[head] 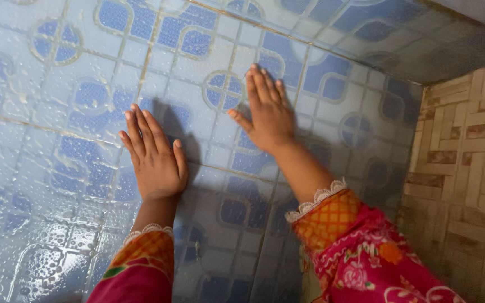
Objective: The person cleans a tiled floor by scrubbing the grout lines and surface with a small tool and wiping the area by hand.
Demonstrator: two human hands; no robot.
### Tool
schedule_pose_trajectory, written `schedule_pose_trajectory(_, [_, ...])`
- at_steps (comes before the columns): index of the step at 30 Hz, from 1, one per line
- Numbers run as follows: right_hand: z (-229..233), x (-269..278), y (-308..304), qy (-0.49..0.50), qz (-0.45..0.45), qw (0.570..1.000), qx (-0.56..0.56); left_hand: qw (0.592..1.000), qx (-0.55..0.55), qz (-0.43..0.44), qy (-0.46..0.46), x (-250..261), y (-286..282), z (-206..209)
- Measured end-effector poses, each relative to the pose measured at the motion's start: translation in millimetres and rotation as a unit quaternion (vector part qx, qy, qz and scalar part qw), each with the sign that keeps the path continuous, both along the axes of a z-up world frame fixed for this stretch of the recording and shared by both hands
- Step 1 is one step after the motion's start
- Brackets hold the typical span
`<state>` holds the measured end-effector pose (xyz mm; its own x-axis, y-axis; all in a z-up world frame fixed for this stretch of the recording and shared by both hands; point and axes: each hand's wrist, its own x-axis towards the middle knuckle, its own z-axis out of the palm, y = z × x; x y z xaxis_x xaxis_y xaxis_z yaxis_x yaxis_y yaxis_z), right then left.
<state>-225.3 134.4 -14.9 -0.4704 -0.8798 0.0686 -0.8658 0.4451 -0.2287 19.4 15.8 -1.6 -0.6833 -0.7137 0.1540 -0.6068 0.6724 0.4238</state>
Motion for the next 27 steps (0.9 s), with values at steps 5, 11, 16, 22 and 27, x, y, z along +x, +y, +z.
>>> schedule_pose_trajectory(5, [-5,-75,65,-0.003,-0.209,0.977,0.047,1.000,0.004,-0.009,0.006,1,1,2])
schedule_pose_trajectory(11, [-29,-159,203,-0.024,-0.403,0.915,0.022,1.000,-0.002,-0.001,0.007,-3,0,0])
schedule_pose_trajectory(16, [-53,-126,131,0.051,-0.294,0.954,-0.023,1.000,-0.003,-0.008,0.007,-4,-2,-3])
schedule_pose_trajectory(22, [-9,-27,8,0.015,-0.053,0.997,-0.055,1.000,-0.003,0.003,0.011,-6,2,1])
schedule_pose_trajectory(27, [-19,-76,38,0.030,-0.087,0.996,0.020,1.000,-0.012,0.003,0.001,-4,-1,-3])
